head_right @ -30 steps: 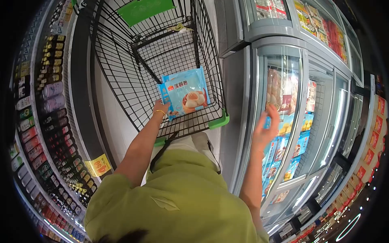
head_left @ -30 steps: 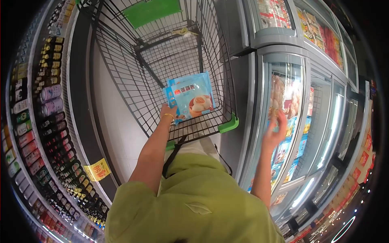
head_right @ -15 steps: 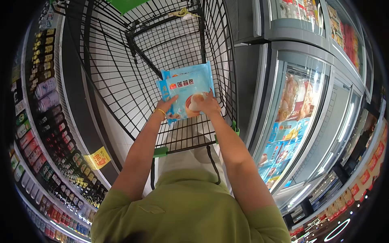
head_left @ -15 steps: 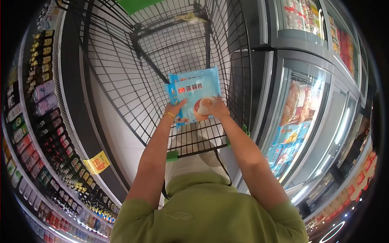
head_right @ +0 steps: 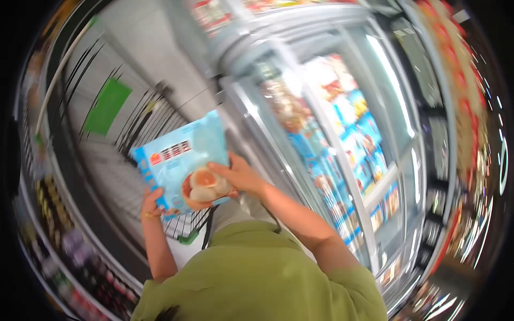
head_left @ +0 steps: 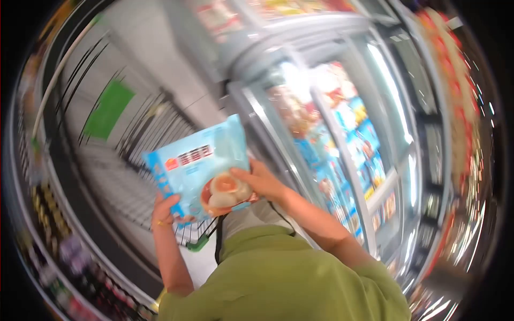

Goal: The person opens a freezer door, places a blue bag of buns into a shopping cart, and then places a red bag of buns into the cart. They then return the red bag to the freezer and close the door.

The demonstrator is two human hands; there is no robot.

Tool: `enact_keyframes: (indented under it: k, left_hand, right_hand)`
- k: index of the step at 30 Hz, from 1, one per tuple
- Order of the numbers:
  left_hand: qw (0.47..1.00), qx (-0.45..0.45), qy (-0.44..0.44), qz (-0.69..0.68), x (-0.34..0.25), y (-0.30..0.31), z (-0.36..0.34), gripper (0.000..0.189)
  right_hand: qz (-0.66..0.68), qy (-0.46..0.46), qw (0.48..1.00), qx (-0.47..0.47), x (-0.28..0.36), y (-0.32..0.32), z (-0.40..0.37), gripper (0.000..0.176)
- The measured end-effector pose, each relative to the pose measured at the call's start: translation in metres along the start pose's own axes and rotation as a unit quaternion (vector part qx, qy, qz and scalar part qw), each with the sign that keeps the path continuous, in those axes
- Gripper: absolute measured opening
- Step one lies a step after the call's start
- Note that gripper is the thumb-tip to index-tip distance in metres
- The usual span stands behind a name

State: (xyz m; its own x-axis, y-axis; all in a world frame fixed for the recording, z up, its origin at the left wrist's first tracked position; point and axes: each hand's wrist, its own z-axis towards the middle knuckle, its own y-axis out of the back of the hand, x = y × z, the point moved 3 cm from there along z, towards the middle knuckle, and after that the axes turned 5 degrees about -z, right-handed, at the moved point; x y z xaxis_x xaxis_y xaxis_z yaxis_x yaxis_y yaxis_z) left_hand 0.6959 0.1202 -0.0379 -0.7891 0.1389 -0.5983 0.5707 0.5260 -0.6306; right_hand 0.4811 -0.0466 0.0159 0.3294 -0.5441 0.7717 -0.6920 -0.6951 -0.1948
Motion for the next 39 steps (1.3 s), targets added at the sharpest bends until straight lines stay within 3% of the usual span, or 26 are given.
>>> enact_keyframes:
  k: [1, 2, 4, 6, 10, 12, 16, 18, 24, 26, 28, 30, 32, 36, 38, 39]
  left_hand:
    - [0.999, 0.029, -0.01, 0.027, -0.005, -0.032, 0.009, 0.071]
    - [0.997, 0.058, -0.009, 0.05, -0.01, -0.058, 0.014, 0.07]
    - [0.988, 0.124, -0.003, 0.089, -0.02, -0.102, 0.01, 0.07]
    - [0.98, 0.163, -0.01, 0.111, -0.041, -0.135, 0.001, 0.065]
    - [0.947, 0.202, 0.002, 0.249, 0.005, -0.208, 0.001, 0.056]
    - [0.922, 0.223, 0.108, 0.299, 0.037, -0.254, 0.007, 0.047]
    - [0.902, 0.253, 0.11, 0.331, 0.095, -0.336, 0.016, 0.036]
    - [0.873, 0.288, 0.148, 0.364, 0.129, -0.363, 0.032, 0.04]
    - [0.848, 0.293, 0.162, 0.41, 0.205, -0.424, 0.073, 0.039]
    - [0.826, 0.277, 0.201, 0.448, 0.22, -0.44, 0.085, 0.04]
    - [0.821, 0.268, 0.201, 0.462, 0.236, -0.447, 0.113, 0.041]
    - [0.773, 0.232, 0.256, 0.531, 0.248, -0.457, 0.133, 0.04]
    - [0.799, 0.244, 0.269, 0.479, 0.281, -0.443, 0.179, 0.038]
    - [0.815, 0.248, 0.273, 0.447, 0.319, -0.46, 0.225, 0.03]
    - [0.808, 0.267, 0.276, 0.447, 0.349, -0.464, 0.262, 0.042]
    - [0.812, 0.252, 0.286, 0.441, 0.365, -0.469, 0.276, 0.037]
  right_hand:
    - [0.024, 0.095, 0.994, -0.051, -0.003, 0.016, -0.017, 0.053]
    - [0.032, 0.122, 0.986, -0.112, 0.006, 0.033, -0.038, 0.053]
    - [0.077, 0.113, 0.985, -0.107, 0.023, 0.039, -0.085, 0.048]
    - [0.124, 0.159, 0.966, -0.162, 0.033, 0.037, -0.124, 0.047]
    - [0.231, 0.181, 0.927, -0.233, -0.014, 0.089, -0.178, 0.047]
    - [0.243, 0.219, 0.904, -0.274, -0.035, 0.117, -0.202, 0.046]
    - [0.239, 0.179, 0.885, -0.357, -0.049, 0.168, -0.267, 0.043]
    - [0.238, 0.098, 0.879, -0.401, -0.057, 0.195, -0.291, 0.04]
    - [0.248, 0.134, 0.851, -0.443, -0.103, 0.271, -0.292, 0.04]
    - [0.221, 0.077, 0.837, -0.495, -0.107, 0.29, -0.292, 0.042]
    - [0.21, 0.092, 0.822, -0.521, -0.128, 0.317, -0.271, 0.044]
    - [0.201, 0.103, 0.807, -0.546, -0.132, 0.335, -0.261, 0.045]
    - [0.175, 0.086, 0.772, -0.605, -0.126, 0.35, -0.258, 0.046]
    - [0.074, 0.06, 0.767, -0.634, -0.16, 0.415, -0.212, 0.045]
    - [0.036, -0.042, 0.758, -0.65, -0.149, 0.445, -0.208, 0.052]
    - [0.037, -0.045, 0.758, -0.65, -0.152, 0.466, -0.196, 0.052]
